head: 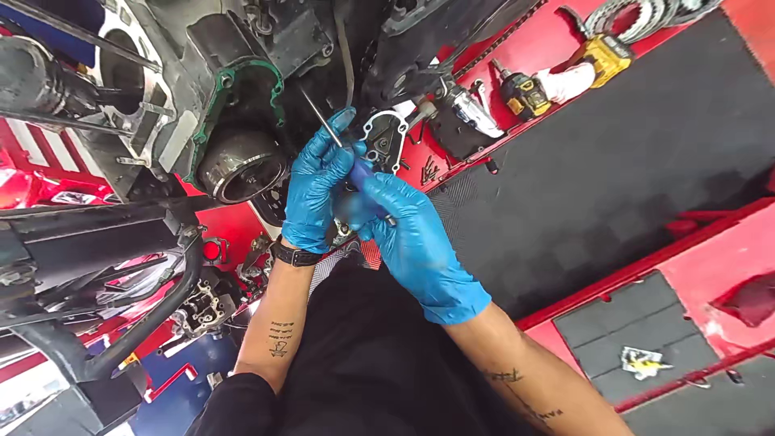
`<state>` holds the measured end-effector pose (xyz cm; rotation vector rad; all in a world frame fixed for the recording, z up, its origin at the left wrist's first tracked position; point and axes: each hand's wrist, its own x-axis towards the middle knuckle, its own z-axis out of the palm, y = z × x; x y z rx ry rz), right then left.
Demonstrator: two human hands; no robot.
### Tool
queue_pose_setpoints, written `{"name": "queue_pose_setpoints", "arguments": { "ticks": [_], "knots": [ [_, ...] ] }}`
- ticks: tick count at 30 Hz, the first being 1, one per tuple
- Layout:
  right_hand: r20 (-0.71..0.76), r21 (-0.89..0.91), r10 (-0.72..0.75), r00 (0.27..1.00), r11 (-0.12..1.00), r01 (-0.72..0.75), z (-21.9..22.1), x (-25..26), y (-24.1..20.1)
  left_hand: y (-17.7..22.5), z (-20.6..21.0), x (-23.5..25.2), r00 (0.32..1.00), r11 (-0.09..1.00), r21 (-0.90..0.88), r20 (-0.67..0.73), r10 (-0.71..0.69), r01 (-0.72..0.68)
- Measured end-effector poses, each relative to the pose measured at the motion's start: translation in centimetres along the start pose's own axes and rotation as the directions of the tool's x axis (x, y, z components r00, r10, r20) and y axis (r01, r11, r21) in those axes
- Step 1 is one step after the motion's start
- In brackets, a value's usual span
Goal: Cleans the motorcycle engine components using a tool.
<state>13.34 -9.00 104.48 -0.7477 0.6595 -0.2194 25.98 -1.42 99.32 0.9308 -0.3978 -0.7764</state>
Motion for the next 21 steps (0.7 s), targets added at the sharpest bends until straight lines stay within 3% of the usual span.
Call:
{"name": "queue_pose_setpoints", "arguments": {
  "ticks": [1,3,5,7,10,16,21],
  "knots": [
    [-0.009,0.026,0.005,1.000,1.000,-0.005,0.1,0.1,0.1,-0.2,0.2,0.0,0.999,0.996,0.087,-0.039,0.023,-0.020],
    [0.029,0.169,0.145,0.989,0.975,-0.148,0.4,0.3,-0.2,-0.2,0.3,0.1,0.996,0.984,0.175,-0.078,0.050,-0.035],
    [0.082,0.184,0.219,0.972,0.955,-0.231,0.2,0.1,-0.7,-0.1,0.4,-0.2,0.995,0.974,0.226,-0.102,0.023,0.001],
    [0.161,0.061,0.169,0.972,0.982,-0.181,-1.8,-0.5,-1.1,-0.3,-0.3,-1.0,0.992,0.958,0.284,-0.128,0.009,0.028],
    [0.275,-0.079,0.066,0.959,0.996,-0.046,-8.9,-2.7,-0.7,-0.7,-2.1,-3.2,0.986,0.925,0.375,-0.168,0.001,0.063],
    [-0.078,-0.026,0.057,0.995,0.998,-0.060,-26.0,-5.4,3.8,-1.6,-4.4,-9.4,0.934,0.904,0.374,-0.350,-0.072,0.210],
    [-0.287,-0.286,0.062,0.956,0.947,-0.148,-31.8,3.7,0.9,-0.9,-2.0,-11.5,0.885,0.875,0.425,-0.466,-0.010,0.233]
  ]
}}
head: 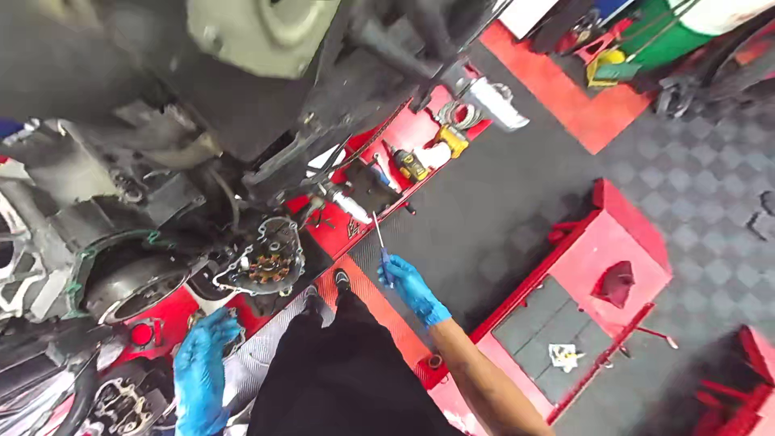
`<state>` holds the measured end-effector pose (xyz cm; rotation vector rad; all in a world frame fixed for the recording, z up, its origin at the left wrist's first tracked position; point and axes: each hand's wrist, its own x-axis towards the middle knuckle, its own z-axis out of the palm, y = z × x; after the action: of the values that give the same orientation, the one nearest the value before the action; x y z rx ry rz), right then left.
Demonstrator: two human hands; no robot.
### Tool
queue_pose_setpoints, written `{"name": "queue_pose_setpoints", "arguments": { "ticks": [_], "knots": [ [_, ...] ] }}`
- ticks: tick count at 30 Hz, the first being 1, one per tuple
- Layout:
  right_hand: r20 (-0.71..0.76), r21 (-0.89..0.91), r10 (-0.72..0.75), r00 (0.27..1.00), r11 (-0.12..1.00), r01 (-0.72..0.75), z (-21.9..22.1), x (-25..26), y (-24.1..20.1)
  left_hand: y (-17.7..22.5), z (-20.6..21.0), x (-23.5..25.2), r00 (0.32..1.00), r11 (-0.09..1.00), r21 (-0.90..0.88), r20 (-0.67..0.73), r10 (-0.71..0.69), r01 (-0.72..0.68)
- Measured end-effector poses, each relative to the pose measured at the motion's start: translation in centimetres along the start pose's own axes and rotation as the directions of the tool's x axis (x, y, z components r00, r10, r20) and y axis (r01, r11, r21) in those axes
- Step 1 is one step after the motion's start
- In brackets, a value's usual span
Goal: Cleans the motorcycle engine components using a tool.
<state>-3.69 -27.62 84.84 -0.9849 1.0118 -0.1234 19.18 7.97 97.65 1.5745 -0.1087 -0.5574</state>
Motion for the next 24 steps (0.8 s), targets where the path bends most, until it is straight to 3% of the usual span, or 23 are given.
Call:
{"name": "queue_pose_setpoints", "arguments": {
  "ticks": [2,4,7,9,13,17,20,24],
  "knots": [
    [-0.140,-0.253,-0.116,0.983,0.964,0.078,-2.2,5.7,-3.1,0.2,0.2,-1.1,0.999,1.000,0.019,-0.038,-0.011,0.012],
    [-0.212,-0.583,-0.298,0.931,0.803,0.125,-5.2,11.7,-6.6,0.4,0.7,-2.6,0.995,0.998,0.044,-0.095,-0.036,0.040],
    [-0.265,-0.836,-0.320,0.910,0.546,-0.052,-8.3,19.1,-11.5,-0.2,0.8,-5.1,0.984,0.996,0.063,-0.173,-0.047,0.059],
    [-0.290,-0.880,-0.298,0.909,0.457,-0.130,-8.6,22.2,-12.9,0.0,2.0,-6.8,0.965,0.993,0.073,-0.251,-0.074,0.095],
    [-0.129,-0.941,-0.345,0.930,0.338,-0.005,-6.3,25.0,-13.4,-0.1,4.5,-10.3,0.890,0.986,0.083,-0.445,-0.096,0.147],
    [-0.052,-0.978,-0.341,0.939,0.209,0.021,-6.5,26.9,-12.5,-1.7,5.9,-12.0,0.860,0.992,0.047,-0.503,-0.080,0.119],
    [-0.044,-0.971,-0.377,0.925,0.235,0.049,-6.4,26.5,-13.0,-2.4,6.7,-12.4,0.850,0.994,0.030,-0.521,-0.074,0.104],
    [0.055,-0.905,-0.476,0.877,0.347,0.246,-6.7,22.6,-13.4,-3.4,7.6,-12.0,0.842,0.996,-0.035,-0.533,-0.085,0.079]
  ]
}}
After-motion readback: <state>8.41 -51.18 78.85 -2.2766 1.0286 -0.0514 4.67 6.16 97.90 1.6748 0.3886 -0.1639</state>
